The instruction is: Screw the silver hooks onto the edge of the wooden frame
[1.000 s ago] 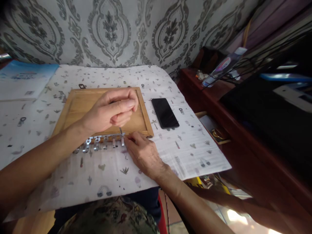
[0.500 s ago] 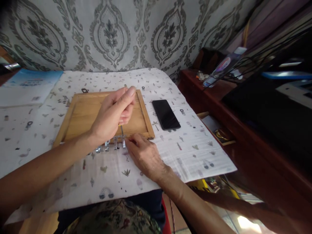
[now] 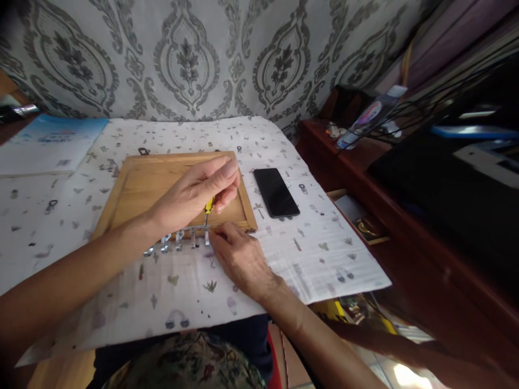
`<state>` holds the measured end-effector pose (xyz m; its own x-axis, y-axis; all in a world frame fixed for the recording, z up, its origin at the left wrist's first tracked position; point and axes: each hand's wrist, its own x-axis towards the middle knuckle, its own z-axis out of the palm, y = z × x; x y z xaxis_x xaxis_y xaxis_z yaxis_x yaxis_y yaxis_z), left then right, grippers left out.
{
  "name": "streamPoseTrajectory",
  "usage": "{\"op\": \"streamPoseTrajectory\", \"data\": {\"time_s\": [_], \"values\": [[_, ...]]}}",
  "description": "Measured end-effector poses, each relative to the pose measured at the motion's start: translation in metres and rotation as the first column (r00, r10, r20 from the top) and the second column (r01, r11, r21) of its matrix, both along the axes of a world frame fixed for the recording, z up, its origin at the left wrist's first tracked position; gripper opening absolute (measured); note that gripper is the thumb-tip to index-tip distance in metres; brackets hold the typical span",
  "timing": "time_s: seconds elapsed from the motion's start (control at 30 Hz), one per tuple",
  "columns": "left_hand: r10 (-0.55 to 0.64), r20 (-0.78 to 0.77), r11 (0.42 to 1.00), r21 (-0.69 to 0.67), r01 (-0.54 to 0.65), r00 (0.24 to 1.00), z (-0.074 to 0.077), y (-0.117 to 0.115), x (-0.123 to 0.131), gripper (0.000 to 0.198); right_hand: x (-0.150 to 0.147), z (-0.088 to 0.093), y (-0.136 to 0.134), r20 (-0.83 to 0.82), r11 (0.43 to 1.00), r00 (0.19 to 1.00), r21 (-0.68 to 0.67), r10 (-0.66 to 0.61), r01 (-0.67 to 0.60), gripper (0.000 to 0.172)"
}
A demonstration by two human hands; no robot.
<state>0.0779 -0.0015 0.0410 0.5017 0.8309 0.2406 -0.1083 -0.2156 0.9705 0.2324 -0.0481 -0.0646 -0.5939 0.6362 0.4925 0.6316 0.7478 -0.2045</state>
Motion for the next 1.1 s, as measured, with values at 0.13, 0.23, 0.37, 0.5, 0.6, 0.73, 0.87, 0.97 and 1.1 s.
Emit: {"op": "streamPoseTrajectory", "data": {"time_s": [0.13,0.23,0.37,0.5,0.6,0.73,0.87,0.97,1.1], "values": [[0.192,0.124,0.981,-0.042,-0.188,0.974,-0.006,-0.002,0.006,0.040,0.000,-0.001,0.000,0.004,1.000,1.000,0.006,-0.008,0.008,0.026],[0.298,0.209,0.953,-0.113,-0.280,0.931,-0.012,0.000,0.009,0.041,0.000,0.000,-0.001,0.008,1.000,1.000,-0.010,-0.005,0.005,0.026],[0.312,0.211,0.949,-0.106,-0.296,0.926,-0.015,0.003,0.010,0.044,0.001,0.001,0.000,0.005,1.000,1.000,-0.016,-0.003,0.003,0.028],[0.067,0.148,0.997,-0.052,-0.060,0.987,-0.010,0.006,0.005,0.047,0.001,0.001,0.000,-0.002,1.000,1.000,-0.018,0.007,-0.007,0.027],[-0.149,0.091,0.984,-0.081,0.157,0.985,-0.006,0.011,0.001,0.049,0.001,0.000,0.000,0.000,1.000,1.000,-0.009,-0.003,0.003,0.026],[-0.070,0.036,0.994,-0.082,0.073,0.997,-0.005,0.010,0.000,0.046,0.001,-0.001,0.000,0.006,1.000,1.000,-0.020,-0.005,0.005,0.027],[0.224,0.018,0.974,0.037,-0.224,0.974,-0.005,-0.002,0.005,0.036,0.001,0.000,0.000,-0.002,0.999,1.000,-0.035,0.003,-0.004,0.026],[0.295,0.049,0.955,0.020,-0.296,0.954,-0.006,-0.007,0.008,0.033,0.000,0.001,0.000,-0.007,0.999,1.000,-0.043,0.008,-0.008,0.026],[0.268,0.084,0.963,-0.014,-0.268,0.960,-0.009,-0.003,0.010,0.039,0.000,0.001,0.000,-0.003,1.000,1.000,-0.028,0.005,-0.005,0.029]]}}
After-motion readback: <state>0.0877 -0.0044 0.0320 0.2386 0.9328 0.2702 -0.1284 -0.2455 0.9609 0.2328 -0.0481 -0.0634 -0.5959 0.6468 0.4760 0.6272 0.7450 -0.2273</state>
